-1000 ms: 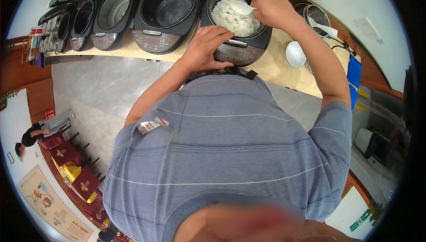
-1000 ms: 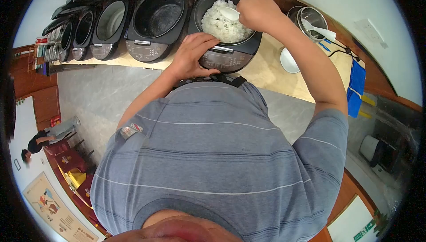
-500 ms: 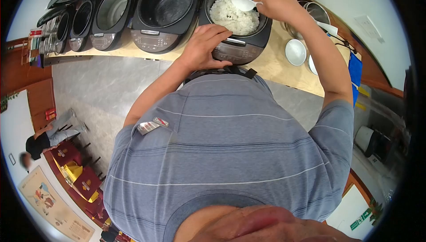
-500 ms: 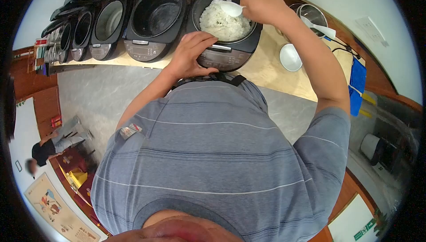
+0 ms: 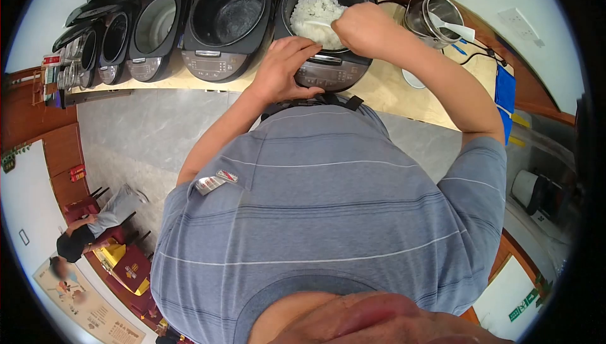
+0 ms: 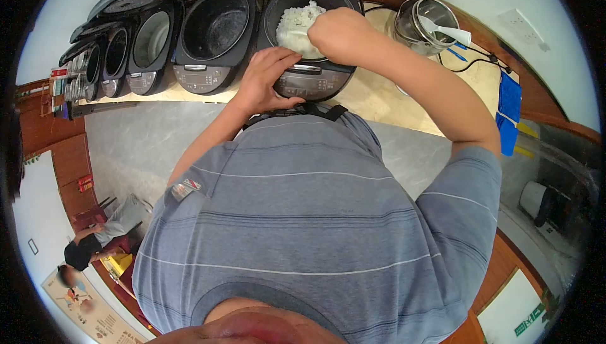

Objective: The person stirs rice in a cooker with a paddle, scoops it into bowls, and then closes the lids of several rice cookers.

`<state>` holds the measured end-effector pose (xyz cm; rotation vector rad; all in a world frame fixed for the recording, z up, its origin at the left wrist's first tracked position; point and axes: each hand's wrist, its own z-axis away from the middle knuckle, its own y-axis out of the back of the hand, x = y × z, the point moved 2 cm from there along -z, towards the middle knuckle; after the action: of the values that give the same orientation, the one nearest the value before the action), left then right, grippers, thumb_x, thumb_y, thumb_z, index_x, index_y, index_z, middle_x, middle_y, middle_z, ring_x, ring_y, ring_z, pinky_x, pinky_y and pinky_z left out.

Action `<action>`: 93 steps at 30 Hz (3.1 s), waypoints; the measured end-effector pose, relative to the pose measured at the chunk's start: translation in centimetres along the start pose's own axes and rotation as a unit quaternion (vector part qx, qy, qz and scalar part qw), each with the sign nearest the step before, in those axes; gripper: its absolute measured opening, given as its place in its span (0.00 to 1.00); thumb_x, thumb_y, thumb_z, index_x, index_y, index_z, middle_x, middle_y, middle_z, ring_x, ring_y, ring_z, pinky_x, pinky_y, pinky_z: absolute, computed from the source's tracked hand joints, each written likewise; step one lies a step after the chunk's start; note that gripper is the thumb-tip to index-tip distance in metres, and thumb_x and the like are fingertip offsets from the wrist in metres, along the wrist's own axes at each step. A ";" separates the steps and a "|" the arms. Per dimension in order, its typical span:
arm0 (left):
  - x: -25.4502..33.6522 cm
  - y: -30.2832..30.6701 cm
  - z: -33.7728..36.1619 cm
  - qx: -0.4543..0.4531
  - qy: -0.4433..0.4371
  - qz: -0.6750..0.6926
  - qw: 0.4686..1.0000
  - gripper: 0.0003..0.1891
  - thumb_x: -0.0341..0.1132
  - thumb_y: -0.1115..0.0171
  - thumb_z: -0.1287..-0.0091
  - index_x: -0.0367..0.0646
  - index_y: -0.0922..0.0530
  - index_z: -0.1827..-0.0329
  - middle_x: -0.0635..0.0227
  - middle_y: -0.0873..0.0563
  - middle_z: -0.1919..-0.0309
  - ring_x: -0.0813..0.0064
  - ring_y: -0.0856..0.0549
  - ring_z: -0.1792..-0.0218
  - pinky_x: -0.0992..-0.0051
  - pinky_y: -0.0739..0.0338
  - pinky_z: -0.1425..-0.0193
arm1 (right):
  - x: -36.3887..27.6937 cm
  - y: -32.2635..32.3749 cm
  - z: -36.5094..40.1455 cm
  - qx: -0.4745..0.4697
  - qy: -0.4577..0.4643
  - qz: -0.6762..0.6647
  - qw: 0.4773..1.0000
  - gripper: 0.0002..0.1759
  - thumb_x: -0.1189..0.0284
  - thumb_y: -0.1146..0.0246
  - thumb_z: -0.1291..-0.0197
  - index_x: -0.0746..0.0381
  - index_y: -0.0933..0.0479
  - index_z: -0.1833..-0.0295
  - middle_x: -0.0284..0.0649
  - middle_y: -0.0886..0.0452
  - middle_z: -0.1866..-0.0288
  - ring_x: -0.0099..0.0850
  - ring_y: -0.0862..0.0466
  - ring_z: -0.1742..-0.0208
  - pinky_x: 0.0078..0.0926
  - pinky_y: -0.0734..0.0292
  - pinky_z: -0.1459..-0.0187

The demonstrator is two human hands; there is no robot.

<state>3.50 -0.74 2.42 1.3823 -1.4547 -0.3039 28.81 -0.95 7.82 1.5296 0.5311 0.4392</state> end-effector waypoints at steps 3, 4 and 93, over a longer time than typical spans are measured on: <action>-0.1 0.1 0.0 0.000 -0.002 0.002 1.000 0.47 0.48 0.08 0.53 0.43 0.16 0.27 0.58 0.13 0.32 0.49 0.17 0.30 0.52 0.25 0.24 | -0.4 3.4 1.6 -0.024 0.002 -0.006 1.000 0.08 0.70 0.29 0.41 0.64 0.11 0.64 0.53 0.15 0.74 0.56 0.11 0.68 0.55 0.17 0.65; -0.1 0.1 0.0 0.001 -0.001 0.004 1.000 0.47 0.48 0.08 0.53 0.43 0.16 0.27 0.58 0.13 0.32 0.49 0.17 0.30 0.52 0.25 0.24 | -0.5 4.4 1.6 -0.025 0.002 -0.007 1.000 0.08 0.70 0.29 0.41 0.64 0.11 0.64 0.53 0.15 0.74 0.56 0.11 0.68 0.55 0.17 0.65; -0.4 0.0 -0.1 -0.002 -0.013 0.011 1.000 0.46 0.47 0.10 0.52 0.43 0.17 0.26 0.59 0.13 0.32 0.49 0.17 0.30 0.52 0.25 0.25 | 1.4 -1.2 0.0 0.036 -0.054 0.000 0.998 0.09 0.70 0.32 0.46 0.65 0.09 0.67 0.56 0.10 0.68 0.58 0.08 0.64 0.54 0.11 0.60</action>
<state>3.44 -0.35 2.24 1.3625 -1.4888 -0.3106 29.86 -0.15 6.51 1.6138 0.4665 0.3381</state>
